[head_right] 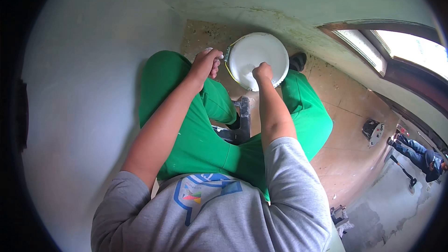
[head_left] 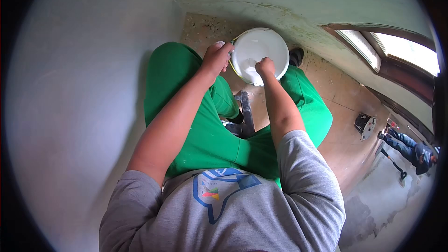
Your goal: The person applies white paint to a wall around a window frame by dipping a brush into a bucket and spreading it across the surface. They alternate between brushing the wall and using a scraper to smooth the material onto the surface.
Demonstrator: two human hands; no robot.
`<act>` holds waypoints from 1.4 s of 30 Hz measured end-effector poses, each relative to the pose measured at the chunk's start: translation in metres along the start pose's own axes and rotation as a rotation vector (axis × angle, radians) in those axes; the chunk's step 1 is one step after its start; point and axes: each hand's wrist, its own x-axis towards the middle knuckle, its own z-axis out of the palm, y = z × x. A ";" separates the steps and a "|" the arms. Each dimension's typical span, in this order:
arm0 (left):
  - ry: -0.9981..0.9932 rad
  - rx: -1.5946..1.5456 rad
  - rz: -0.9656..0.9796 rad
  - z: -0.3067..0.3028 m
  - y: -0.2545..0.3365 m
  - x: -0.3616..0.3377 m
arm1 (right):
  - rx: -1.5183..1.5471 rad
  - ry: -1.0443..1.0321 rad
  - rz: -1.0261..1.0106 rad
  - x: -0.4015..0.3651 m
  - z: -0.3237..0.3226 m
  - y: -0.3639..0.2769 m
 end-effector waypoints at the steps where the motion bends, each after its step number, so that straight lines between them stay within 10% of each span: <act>1: -0.001 0.000 0.001 0.000 0.000 0.000 | 0.008 -0.009 0.001 -0.001 -0.002 0.000; 10: 0.008 -0.039 0.140 0.001 -0.003 0.006 | -0.302 -0.388 -0.110 -0.027 -0.056 0.012; 11: -0.005 -0.034 0.166 0.000 -0.002 0.003 | -0.218 -0.109 -0.248 -0.028 -0.043 0.033; 24: -0.114 -0.121 0.261 -0.004 0.005 -0.020 | 1.122 -0.157 -0.269 -0.194 -0.188 -0.009; 33: -0.157 -0.133 0.321 -0.021 0.003 -0.034 | 1.401 0.362 -0.572 -0.158 -0.162 -0.086; 42: -0.093 -0.102 0.330 -0.019 0.001 -0.031 | 1.053 0.838 -0.172 -0.150 -0.174 -0.066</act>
